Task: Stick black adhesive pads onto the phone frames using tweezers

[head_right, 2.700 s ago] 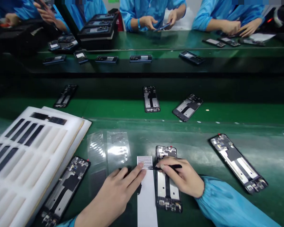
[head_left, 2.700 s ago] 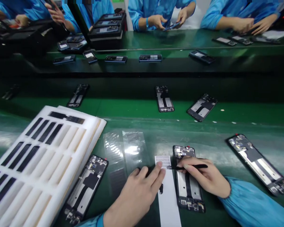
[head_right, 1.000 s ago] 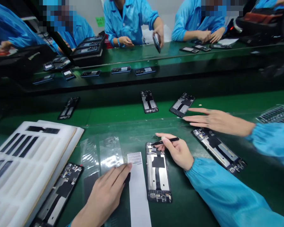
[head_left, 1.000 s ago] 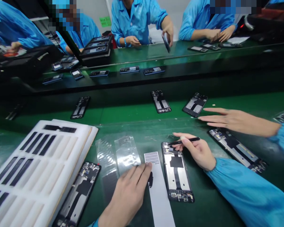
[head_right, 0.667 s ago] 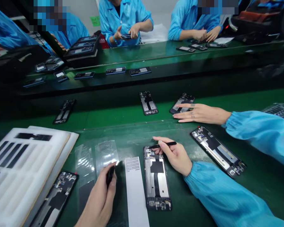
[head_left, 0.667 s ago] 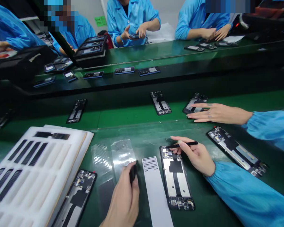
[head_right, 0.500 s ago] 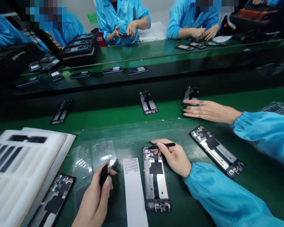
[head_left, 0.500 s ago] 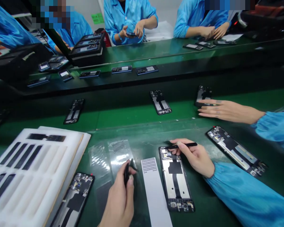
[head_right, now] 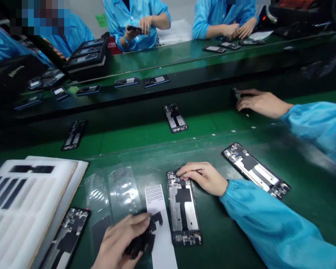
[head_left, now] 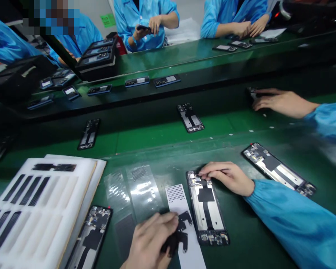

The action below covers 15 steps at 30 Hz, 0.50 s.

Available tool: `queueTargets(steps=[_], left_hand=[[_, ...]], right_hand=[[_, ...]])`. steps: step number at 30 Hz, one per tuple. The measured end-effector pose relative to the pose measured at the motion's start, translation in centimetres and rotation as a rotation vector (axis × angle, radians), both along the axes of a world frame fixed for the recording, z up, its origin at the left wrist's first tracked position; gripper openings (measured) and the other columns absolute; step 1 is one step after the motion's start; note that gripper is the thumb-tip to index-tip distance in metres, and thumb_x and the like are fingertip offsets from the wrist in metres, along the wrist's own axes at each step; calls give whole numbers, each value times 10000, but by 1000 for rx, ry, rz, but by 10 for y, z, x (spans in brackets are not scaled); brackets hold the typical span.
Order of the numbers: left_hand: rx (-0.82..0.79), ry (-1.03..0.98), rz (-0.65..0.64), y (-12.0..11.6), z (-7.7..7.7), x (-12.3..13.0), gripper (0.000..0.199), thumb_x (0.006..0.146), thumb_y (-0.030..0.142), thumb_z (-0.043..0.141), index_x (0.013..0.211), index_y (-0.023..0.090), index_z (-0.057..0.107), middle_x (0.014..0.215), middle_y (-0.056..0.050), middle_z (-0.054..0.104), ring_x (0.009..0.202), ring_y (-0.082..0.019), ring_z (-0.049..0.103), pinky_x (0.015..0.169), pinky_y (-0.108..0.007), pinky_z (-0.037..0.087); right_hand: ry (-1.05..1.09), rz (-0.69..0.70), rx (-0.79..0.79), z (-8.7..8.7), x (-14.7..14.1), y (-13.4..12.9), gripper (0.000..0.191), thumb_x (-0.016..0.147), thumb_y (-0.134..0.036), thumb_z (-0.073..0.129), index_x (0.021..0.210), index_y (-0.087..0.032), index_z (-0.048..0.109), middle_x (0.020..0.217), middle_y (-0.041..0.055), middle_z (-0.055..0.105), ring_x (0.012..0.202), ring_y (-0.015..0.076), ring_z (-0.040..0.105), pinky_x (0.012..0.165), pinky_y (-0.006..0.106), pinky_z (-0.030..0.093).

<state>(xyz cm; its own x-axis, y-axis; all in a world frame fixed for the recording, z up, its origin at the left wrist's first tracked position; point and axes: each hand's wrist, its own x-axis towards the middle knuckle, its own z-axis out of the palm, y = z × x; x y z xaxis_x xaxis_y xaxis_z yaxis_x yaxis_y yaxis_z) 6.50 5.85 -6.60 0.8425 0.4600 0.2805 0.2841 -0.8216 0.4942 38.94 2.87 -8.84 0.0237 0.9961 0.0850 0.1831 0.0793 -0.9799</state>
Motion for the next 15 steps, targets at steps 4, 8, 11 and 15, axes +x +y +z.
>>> queueTargets(steps=[4, 8, 11, 15], left_hand=[[162, 163, -164, -16, 12, 14, 416, 985, 112, 327, 1306, 137, 591, 1277, -90, 704, 1089, -201, 691, 845, -313, 601], [285, 228, -315, -31, 16, 40, 408, 973, 97, 386, 1319, 62, 598, 1325, -157, 666, 929, -224, 689, 712, -310, 598], [309, 180, -343, -39, 11, 56, 391, 972, 93, 389, 1280, 50, 626, 1271, -164, 694, 865, -213, 659, 676, -303, 585], [306, 117, -300, -44, 2, 66, 385, 930, 20, 407, 1231, 52, 645, 1224, -155, 714, 804, -204, 622, 624, -307, 564]], right_hand=[[250, -91, -91, -4, 1, 4, 339, 893, -466, 706, 976, -144, 770, 799, 78, 779, 687, 157, 726, 683, 273, 609], [530, -211, -148, -5, 0, 9, 441, 815, -554, 757, 950, -135, 734, 775, 84, 783, 648, 149, 729, 635, 256, 595], [638, -214, -193, -4, 2, 12, 464, 780, -567, 783, 908, -125, 720, 757, 90, 779, 624, 146, 720, 603, 246, 581], [688, -186, -208, -2, 3, 13, 462, 783, -555, 786, 895, -112, 721, 733, 86, 772, 605, 128, 707, 581, 219, 571]])
